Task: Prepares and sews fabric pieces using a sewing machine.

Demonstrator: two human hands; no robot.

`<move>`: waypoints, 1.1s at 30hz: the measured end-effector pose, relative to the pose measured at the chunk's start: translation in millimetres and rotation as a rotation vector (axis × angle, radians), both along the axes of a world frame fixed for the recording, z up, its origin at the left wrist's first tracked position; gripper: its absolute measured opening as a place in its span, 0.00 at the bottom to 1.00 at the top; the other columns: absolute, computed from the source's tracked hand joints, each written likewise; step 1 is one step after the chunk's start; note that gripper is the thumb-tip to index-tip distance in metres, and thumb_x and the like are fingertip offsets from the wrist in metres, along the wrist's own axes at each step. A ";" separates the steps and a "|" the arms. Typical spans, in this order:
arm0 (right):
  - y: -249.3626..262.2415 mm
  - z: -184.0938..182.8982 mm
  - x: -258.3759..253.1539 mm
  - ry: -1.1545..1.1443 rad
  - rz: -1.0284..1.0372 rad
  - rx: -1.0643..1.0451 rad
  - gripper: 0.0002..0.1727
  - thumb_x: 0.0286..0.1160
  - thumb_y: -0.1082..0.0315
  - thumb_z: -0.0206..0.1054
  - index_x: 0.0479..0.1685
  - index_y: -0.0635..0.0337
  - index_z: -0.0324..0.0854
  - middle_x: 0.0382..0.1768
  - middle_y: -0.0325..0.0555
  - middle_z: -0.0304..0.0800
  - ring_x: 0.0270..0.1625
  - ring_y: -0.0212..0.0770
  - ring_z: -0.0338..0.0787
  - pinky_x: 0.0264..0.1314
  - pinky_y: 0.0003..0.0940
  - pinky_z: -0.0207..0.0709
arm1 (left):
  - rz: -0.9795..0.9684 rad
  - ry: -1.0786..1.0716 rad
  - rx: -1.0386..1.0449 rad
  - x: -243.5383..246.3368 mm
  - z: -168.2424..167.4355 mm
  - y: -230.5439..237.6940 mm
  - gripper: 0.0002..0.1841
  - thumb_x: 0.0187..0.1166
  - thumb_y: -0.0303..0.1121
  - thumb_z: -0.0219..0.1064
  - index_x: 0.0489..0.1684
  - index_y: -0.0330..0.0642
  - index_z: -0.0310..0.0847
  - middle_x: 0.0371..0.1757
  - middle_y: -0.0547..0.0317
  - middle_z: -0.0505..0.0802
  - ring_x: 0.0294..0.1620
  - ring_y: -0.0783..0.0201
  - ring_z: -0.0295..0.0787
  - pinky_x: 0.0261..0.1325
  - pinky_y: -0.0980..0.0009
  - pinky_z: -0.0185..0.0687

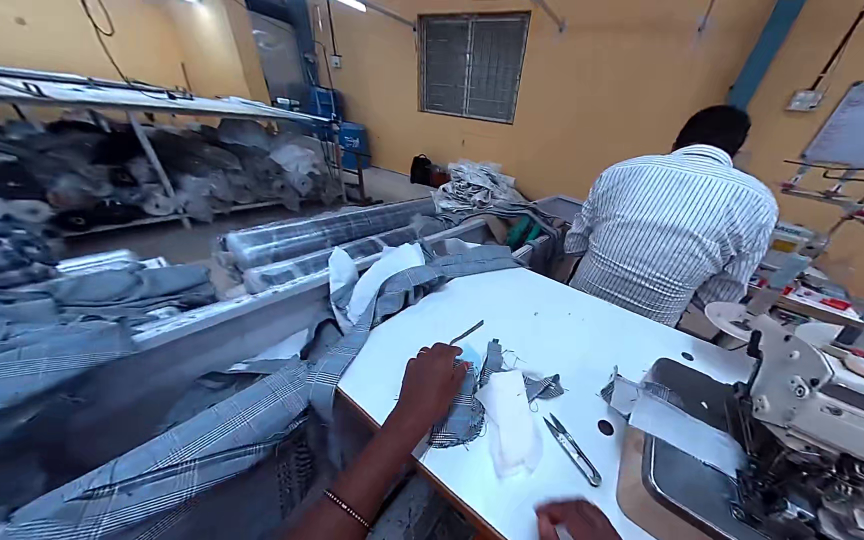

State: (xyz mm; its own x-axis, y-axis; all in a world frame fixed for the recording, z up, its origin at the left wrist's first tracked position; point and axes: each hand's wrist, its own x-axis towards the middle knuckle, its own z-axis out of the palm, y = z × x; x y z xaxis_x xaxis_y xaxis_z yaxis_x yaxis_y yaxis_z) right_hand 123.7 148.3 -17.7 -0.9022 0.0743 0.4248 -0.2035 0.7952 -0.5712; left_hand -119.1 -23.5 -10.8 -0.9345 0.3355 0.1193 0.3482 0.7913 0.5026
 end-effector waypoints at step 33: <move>16.2 -16.8 -168.5 -0.165 -0.147 0.048 0.25 0.73 0.54 0.75 0.62 0.62 0.89 0.50 0.58 0.91 0.54 0.61 0.88 0.59 0.59 0.80 | -0.163 0.078 0.566 -8.4 -39.5 -6.1 0.16 0.87 0.28 0.58 0.68 0.42 0.84 0.63 0.53 0.92 0.53 0.61 0.91 0.59 0.61 0.85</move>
